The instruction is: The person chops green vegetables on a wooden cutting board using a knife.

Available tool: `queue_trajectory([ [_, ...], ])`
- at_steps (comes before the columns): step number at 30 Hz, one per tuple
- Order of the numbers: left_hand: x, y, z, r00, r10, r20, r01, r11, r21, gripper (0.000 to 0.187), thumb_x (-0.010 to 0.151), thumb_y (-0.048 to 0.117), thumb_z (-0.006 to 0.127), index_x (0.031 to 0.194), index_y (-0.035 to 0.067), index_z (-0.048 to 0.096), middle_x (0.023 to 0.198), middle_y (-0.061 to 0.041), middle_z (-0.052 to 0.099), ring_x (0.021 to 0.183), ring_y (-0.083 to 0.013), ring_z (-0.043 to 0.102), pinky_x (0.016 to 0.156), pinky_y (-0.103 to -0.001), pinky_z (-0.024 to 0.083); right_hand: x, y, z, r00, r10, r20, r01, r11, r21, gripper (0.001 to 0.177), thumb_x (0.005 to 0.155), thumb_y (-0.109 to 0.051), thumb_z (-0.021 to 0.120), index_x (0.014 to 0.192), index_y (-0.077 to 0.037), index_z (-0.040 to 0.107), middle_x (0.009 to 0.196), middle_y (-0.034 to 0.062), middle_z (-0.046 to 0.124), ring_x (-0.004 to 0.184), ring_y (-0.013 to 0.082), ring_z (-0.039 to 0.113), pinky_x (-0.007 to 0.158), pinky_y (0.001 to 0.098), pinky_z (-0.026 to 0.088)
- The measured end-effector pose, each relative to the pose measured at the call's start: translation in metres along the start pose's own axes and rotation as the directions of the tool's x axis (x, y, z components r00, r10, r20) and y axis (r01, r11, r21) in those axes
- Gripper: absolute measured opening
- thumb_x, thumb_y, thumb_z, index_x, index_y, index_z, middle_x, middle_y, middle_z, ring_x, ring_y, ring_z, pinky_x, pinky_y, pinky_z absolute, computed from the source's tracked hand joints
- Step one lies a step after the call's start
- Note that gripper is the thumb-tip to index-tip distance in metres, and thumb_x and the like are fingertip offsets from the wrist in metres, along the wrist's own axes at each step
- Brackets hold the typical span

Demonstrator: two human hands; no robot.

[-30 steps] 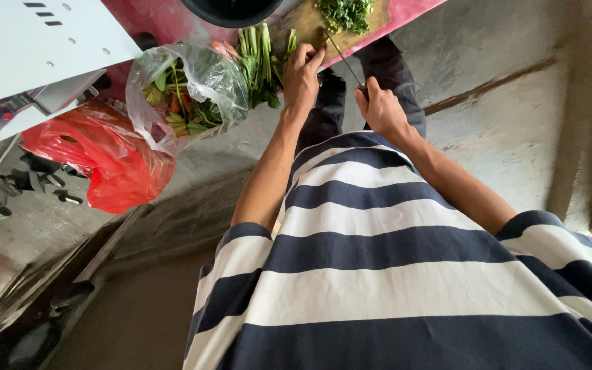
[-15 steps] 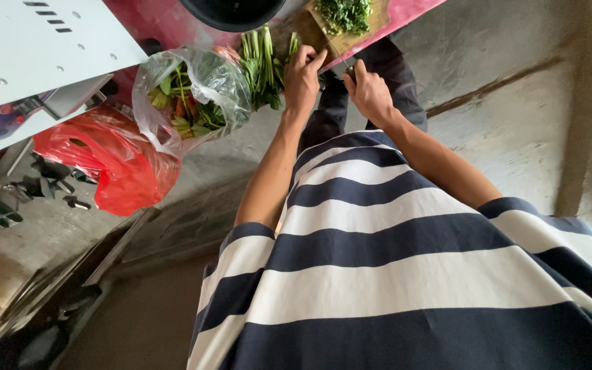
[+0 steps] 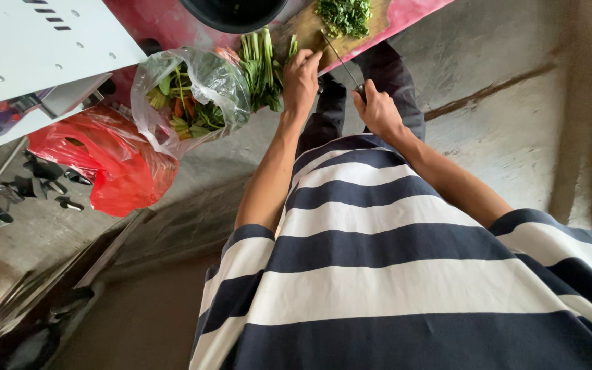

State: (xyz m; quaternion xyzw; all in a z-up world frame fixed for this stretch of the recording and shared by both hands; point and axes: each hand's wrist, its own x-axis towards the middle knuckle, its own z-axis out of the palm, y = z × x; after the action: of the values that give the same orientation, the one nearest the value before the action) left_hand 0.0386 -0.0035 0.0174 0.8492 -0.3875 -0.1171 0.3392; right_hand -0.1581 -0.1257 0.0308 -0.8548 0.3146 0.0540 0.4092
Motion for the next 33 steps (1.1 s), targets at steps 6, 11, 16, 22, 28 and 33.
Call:
queue_trajectory([
  [6, 0.002, 0.002, -0.003, 0.998, -0.011, 0.060, 0.012, 1.000, -0.015, 0.022, 0.096, 0.005, 0.065, 0.117, 0.007, 0.073, 0.106, -0.008, 0.064, 0.098, -0.0303, 0.064, 0.087, -0.043, 0.050, 0.012, 0.002, 0.012, 0.994, -0.087, -0.061, 0.088, 0.996, 0.016, 0.032, 0.108, -0.027, 0.063, 0.107, 0.000, 0.048, 0.072, 0.0281, 0.065, 0.066, 0.0516, 0.064, 0.055, 0.0596, 0.050],
  [11, 0.000, 0.011, -0.007, 0.999, 0.026, 0.042, -0.030, 0.995, 0.096, 0.026, 0.091, 0.004, 0.066, 0.114, 0.008, 0.075, 0.106, -0.007, 0.063, 0.101, -0.0291, 0.062, 0.087, -0.045, 0.045, 0.020, -0.012, -0.004, 0.996, -0.076, -0.047, 0.077, 0.996, 0.035, 0.033, 0.108, -0.028, 0.063, 0.106, 0.001, 0.048, 0.071, 0.0296, 0.064, 0.065, 0.0529, 0.063, 0.054, 0.0597, 0.050],
  [16, -0.002, 0.014, -0.006, 0.998, -0.014, 0.068, 0.007, 0.994, 0.109, 0.022, 0.093, 0.004, 0.065, 0.112, 0.007, 0.074, 0.105, -0.006, 0.061, 0.103, -0.0272, 0.061, 0.091, -0.045, 0.044, 0.016, -0.027, -0.019, 1.000, -0.025, 0.016, 0.024, 0.998, 0.054, 0.035, 0.108, -0.031, 0.062, 0.104, 0.001, 0.049, 0.072, 0.0319, 0.064, 0.069, 0.0539, 0.064, 0.057, 0.0605, 0.051],
  [22, 0.000, 0.014, -0.007, 0.999, 0.018, 0.050, -0.025, 0.987, 0.159, 0.022, 0.092, 0.006, 0.065, 0.112, 0.008, 0.075, 0.102, -0.005, 0.061, 0.101, -0.0259, 0.061, 0.094, -0.045, 0.042, -0.003, -0.015, -0.012, 0.999, 0.025, 0.039, -0.027, 0.999, 0.047, 0.035, 0.107, -0.033, 0.061, 0.105, 0.001, 0.050, 0.073, 0.0337, 0.064, 0.071, 0.0562, 0.063, 0.061, 0.0631, 0.050],
  [28, -0.001, 0.014, -0.007, 0.998, 0.050, 0.049, -0.057, 0.987, 0.150, 0.026, 0.093, 0.007, 0.066, 0.117, 0.009, 0.075, 0.102, -0.005, 0.060, 0.101, -0.0261, 0.060, 0.094, -0.044, 0.042, -0.002, -0.002, 0.006, 0.998, -0.033, -0.048, 0.035, 0.999, 0.033, 0.033, 0.106, -0.029, 0.062, 0.110, 0.001, 0.049, 0.071, 0.0316, 0.064, 0.065, 0.0534, 0.063, 0.055, 0.0608, 0.050],
  [33, 0.000, 0.016, -0.007, 0.999, 0.010, 0.054, -0.020, 0.983, 0.183, 0.025, 0.093, 0.008, 0.066, 0.115, 0.010, 0.077, 0.101, -0.004, 0.061, 0.100, -0.0259, 0.061, 0.091, -0.046, 0.041, 0.019, -0.010, 0.004, 0.998, -0.035, -0.051, 0.035, 0.999, 0.002, 0.033, 0.106, -0.031, 0.064, 0.104, -0.001, 0.049, 0.072, 0.0298, 0.065, 0.065, 0.0520, 0.064, 0.055, 0.0592, 0.051],
])
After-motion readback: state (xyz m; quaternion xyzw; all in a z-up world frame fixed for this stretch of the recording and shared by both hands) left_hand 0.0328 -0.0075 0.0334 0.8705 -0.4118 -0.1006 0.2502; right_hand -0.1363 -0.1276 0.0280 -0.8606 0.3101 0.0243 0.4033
